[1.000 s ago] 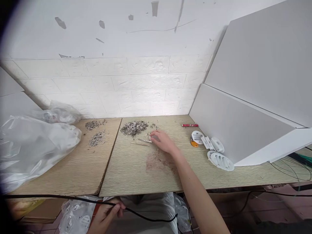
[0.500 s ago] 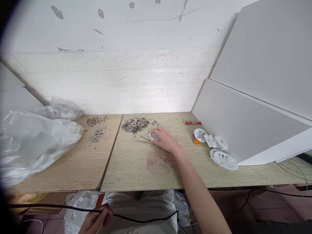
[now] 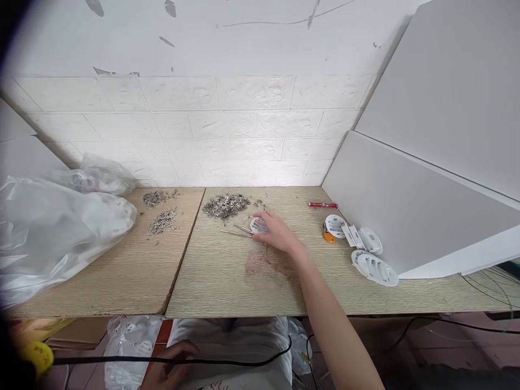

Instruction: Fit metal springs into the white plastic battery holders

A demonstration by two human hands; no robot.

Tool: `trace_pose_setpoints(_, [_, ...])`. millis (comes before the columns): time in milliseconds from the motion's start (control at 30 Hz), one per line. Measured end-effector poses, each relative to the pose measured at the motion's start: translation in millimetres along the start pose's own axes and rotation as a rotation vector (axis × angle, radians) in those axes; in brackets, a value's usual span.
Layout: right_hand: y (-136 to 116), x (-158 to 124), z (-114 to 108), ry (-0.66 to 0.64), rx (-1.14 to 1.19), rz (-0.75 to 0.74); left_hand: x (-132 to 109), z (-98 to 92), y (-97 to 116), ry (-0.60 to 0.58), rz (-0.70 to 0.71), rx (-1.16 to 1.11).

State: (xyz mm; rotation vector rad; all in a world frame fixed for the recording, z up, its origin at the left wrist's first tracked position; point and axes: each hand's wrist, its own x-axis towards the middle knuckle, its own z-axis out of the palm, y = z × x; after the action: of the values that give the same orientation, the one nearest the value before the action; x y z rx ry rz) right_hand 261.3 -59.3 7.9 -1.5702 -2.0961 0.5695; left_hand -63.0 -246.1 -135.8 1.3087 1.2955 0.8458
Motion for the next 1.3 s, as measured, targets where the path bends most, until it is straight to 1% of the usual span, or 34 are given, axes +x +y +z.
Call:
trace_pose_setpoints(100, [1.0,0.9,-0.2,-0.007,0.013,0.002,3.6,3.0,5.8,0.012,0.023,0.035])
trace_pose_setpoints(200, [3.7,-0.4,-3.0,0.010,0.081,0.004,5.7,-1.2,6.9,0.094,0.023,0.007])
trace_pose_setpoints(267, [3.5,-4.2,-7.9,0.056,0.149,0.018,9.1,-14.9,12.5,0.187,0.031,-0.073])
trace_pose_setpoints(300, [1.8,-7.1,-10.9,0.090,0.190,0.026,12.2,-25.3,19.2,0.241,0.041,-0.145])
trace_pose_setpoints(333, [-1.2,-10.6,-14.1,0.126,0.232,0.027,16.2,-37.2,29.6,0.263,0.062,-0.245])
trace_pose_setpoints(367, [-5.8,-14.4,-17.1,0.161,0.274,0.023,21.3,-49.5,43.9,0.220,0.129,-0.395])
trace_pose_setpoints(433, [-20.2,-21.8,-21.0,0.217,0.345,-0.015,33.9,-69.8,83.2,0.060,0.296,-0.731])
trace_pose_setpoints(467, [-29.8,-24.8,-21.6,0.232,0.369,-0.047,41.4,-75.2,106.5,-0.011,0.304,-0.854])
trace_pose_setpoints(500, [-40.8,-27.0,-21.1,0.239,0.385,-0.086,49.5,-76.4,130.6,-0.037,0.287,-0.953])
trace_pose_setpoints(533, [-52.6,-28.2,-19.8,0.241,0.395,-0.133,58.4,-73.1,154.0,-0.080,0.268,-1.002])
trace_pose_setpoints(567, [-64.7,-28.2,-17.8,0.246,0.397,-0.179,67.9,-65.7,175.5,-0.158,0.231,-0.970])
trace_pose_setpoints(600, [-76.6,-27.3,-15.4,0.260,0.392,-0.225,77.9,-54.9,193.8,-0.214,0.198,-0.886])
trace_pose_setpoints(633, [-87.5,-25.5,-13.0,0.292,0.381,-0.269,88.2,-42.0,208.4,-0.251,0.184,-0.804])
trace_pose_setpoints(667, [-96.9,-23.2,-10.8,0.328,0.361,-0.295,98.3,-28.0,219.2,-0.284,0.193,-0.724])
trace_pose_setpoints(700, [-104.3,-20.7,-9.0,0.350,0.332,-0.315,108.0,-14.1,226.3,-0.348,0.187,-0.648])
trace_pose_setpoints(733, [-109.2,-18.3,-7.5,0.353,0.302,-0.331,117.0,-1.1,230.3,-0.434,0.157,-0.590])
trace_pose_setpoints(800, [-111.9,-15.2,-5.0,0.316,0.258,-0.348,132.2,19.9,232.2,-0.643,0.078,-0.585])
trace_pose_setpoints(833, [-110.0,-14.7,-3.4,0.294,0.252,-0.349,138.5,27.8,231.6,-0.703,0.052,-0.617])
trace_pose_setpoints(867, [-106.8,-14.9,-1.2,0.284,0.256,-0.341,144.2,34.0,230.8,-0.735,0.027,-0.642])
trace_pose_setpoints(900, [-102.7,-15.8,1.6,0.287,0.263,-0.323,149.3,38.8,229.9,-0.743,0.008,-0.665])
trace_pose_setpoints(933, [-98.4,-17.1,4.9,0.293,0.267,-0.300,154.0,42.6,229.0,-0.714,-0.002,-0.699])
trace_pose_setpoints(1000, [-90.5,-20.5,11.3,0.286,0.252,-0.258,163.0,47.5,226.5,-0.622,-0.026,-0.722])
trace_pose_setpoints(1033, [-87.0,-22.3,13.3,0.259,0.234,-0.245,167.5,48.7,224.4,-0.590,-0.041,-0.721])
trace_pose_setpoints(1100, [-78.7,-26.9,11.7,0.197,0.184,-0.215,177.2,48.3,217.9,-0.595,-0.082,-0.711])
trace_pose_setpoints(1133, [-72.5,-29.9,7.6,0.193,0.155,-0.184,182.6,46.5,213.7,-0.633,-0.107,-0.699])
trace_pose_setpoints(1167, [-63.8,-33.8,1.3,0.222,0.119,-0.134,188.3,43.7,209.1,-0.690,-0.141,-0.668])
trace_pose_setpoints(1200, [-52.5,-38.6,-6.8,0.302,0.072,-0.056,194.1,40.2,204.5,-0.720,-0.155,-0.617])
trace_pose_setpoints(1233, [-38.4,-44.5,-15.9,0.412,0.008,0.044,199.9,36.3,200.1,-0.732,-0.148,-0.576])
trace_pose_setpoints(1267, [-22.1,-51.2,-25.4,0.529,-0.075,0.173,205.2,32.4,196.1,-0.713,-0.146,-0.573])
trace_pose_setpoints(1300, [-4.7,-58.5,-34.4,0.621,-0.183,0.333,209.6,29.1,192.9,-0.687,-0.160,-0.595])
